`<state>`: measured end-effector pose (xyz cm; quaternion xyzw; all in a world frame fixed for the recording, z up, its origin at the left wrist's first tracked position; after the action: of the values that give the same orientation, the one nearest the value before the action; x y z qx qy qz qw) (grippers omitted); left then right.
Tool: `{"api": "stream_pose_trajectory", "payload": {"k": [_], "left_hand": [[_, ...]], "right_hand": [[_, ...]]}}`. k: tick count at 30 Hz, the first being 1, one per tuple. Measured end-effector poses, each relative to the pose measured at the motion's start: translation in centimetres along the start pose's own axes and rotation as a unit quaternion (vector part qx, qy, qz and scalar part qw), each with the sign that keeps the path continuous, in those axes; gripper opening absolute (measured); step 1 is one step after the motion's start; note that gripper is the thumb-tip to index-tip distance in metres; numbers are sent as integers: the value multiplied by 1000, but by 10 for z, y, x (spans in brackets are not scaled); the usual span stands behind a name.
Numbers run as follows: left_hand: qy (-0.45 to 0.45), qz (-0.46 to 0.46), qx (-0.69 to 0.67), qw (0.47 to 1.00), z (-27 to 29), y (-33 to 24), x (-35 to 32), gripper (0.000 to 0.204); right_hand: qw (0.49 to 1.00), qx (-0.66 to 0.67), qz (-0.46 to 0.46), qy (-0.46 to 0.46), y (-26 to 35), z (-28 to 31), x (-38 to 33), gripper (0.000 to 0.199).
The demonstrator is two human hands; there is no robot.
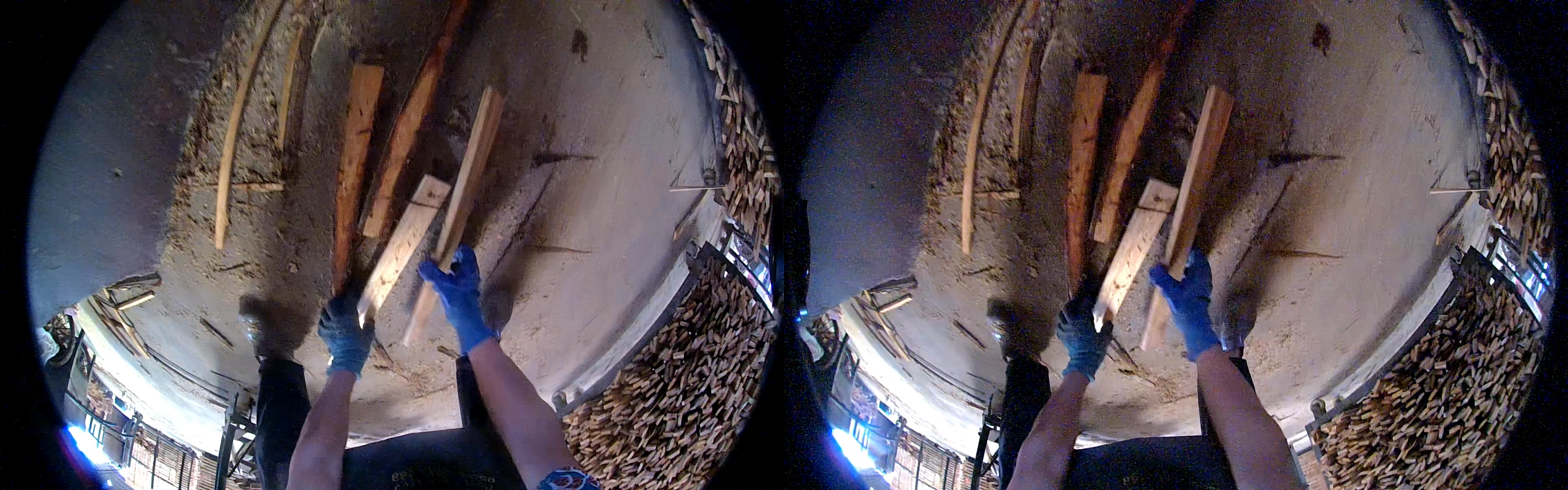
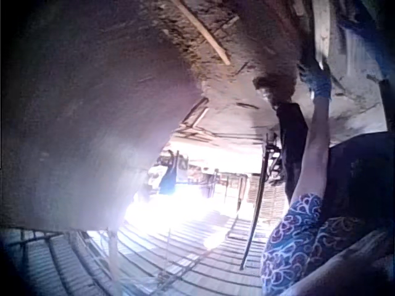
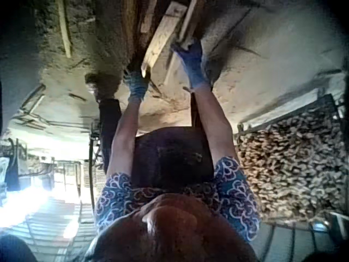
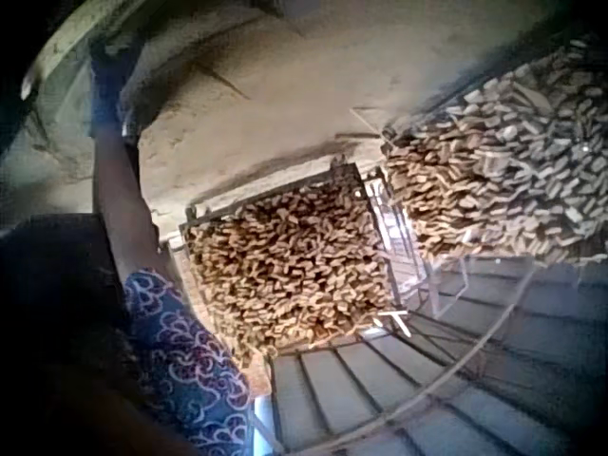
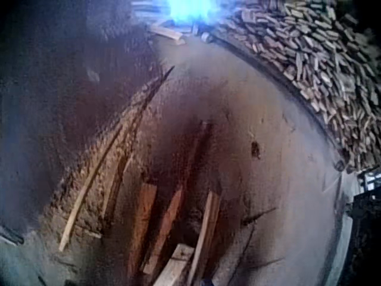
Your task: The person picks up wooden planks from a disorganized pile on the floor and arranges them into a neat stack on a metal rack. The person handles the wood by hand, wearing blue gloves, and repeatedly moves from the floor pile to the rack to build up the stack.
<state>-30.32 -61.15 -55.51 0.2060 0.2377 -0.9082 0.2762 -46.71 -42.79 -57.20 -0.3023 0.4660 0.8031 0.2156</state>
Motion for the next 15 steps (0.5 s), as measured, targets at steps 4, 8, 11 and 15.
{"api": "stream_pose_trajectory", "payload": {"k": [4,8,11,15], "left_hand": [[30,-4,6,1000,-8,-15,-2,42],[70,30,-254,964,0,-43,-4,31],[102,101,-420,896,30,-52,6,25],[-7,74,-394,916,100,-36,74,24]], "right_hand": [[979,149,-127,59,-7,25,-13,35],[950,293,-78,81,28,46,-20,23],[948,312,-40,43,59,60,-14,29],[987,160,33,3,110,30,31,47]]}}
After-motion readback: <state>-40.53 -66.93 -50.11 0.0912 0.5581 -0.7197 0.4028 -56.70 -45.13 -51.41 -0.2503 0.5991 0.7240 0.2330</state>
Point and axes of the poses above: each hand's wrist, its own x-axis towards the middle knuckle, its own z-axis out of the back of the hand, y = z × x, the point moved 8 cm from there along x, towards the middle knuckle, and after that the axes turned 3 degrees about -z, right-handed, at the moved point
